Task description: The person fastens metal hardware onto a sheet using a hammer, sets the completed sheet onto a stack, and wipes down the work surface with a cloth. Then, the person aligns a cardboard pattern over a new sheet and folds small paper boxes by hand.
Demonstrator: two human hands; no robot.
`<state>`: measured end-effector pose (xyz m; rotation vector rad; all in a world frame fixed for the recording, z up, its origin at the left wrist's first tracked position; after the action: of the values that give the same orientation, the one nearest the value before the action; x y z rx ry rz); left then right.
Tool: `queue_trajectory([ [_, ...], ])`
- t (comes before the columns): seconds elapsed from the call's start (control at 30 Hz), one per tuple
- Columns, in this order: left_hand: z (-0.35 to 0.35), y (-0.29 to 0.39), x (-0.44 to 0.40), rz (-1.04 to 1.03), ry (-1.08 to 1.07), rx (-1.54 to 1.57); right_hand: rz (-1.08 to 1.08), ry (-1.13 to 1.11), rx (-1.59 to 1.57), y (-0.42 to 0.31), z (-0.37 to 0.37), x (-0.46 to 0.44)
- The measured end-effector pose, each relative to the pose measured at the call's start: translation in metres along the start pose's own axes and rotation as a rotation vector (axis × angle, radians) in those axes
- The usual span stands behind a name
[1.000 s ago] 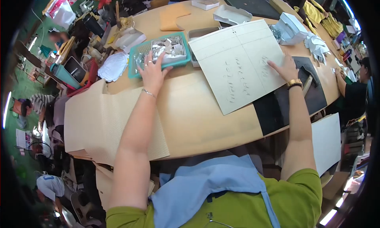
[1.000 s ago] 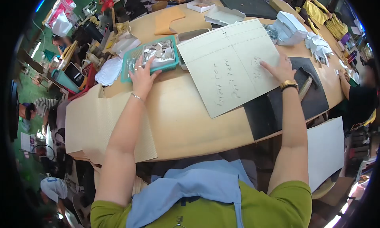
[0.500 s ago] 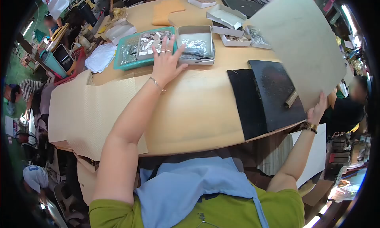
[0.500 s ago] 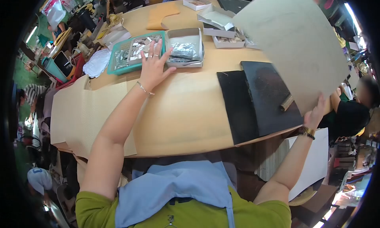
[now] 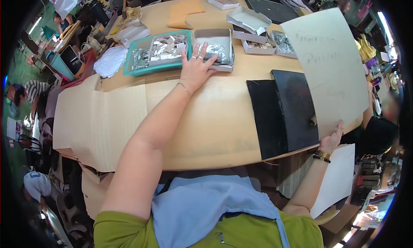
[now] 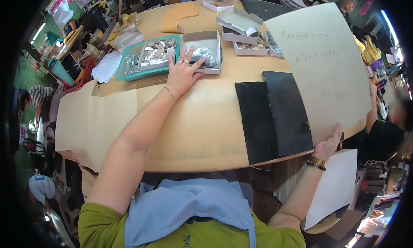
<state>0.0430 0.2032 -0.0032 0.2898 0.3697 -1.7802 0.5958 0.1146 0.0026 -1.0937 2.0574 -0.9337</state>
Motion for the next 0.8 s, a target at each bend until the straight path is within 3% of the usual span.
queue_trajectory([
  [0.27, -0.009, 0.005, -0.022, 0.263, -0.138, -0.07, -0.025, -0.039, -0.003, -0.001, -0.027, 0.008],
  [0.43, 0.025, 0.011, 0.014, 0.085, -0.062, 0.094, -0.059, -0.007, -0.082, -0.002, -0.035, 0.019],
  [0.57, 0.062, -0.024, 0.104, 0.209, -0.356, 0.059, -0.201, -0.199, -0.282, -0.001, -0.017, 0.018],
  [0.7, 0.111, -0.114, 0.229, 0.367, -0.555, 0.199, -0.239, -0.512, -0.404, 0.002, -0.019, 0.015],
  [0.8, 0.13, -0.146, 0.302, 0.289, -0.681, 0.12, -0.326, -0.783, -0.579, 0.005, -0.093, 0.036],
])
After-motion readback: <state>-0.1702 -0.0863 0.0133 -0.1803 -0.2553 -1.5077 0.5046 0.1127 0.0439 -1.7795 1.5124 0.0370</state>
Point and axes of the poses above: each hand's wrist, its own x-axis away from the middle knuckle, its own z-axis out of the back of the hand, y = z × x, the point moved 5 cm from there along -x, towards the middle knuckle, and after that the axes turned 10 degrees about -y, right-handed, at the moved point
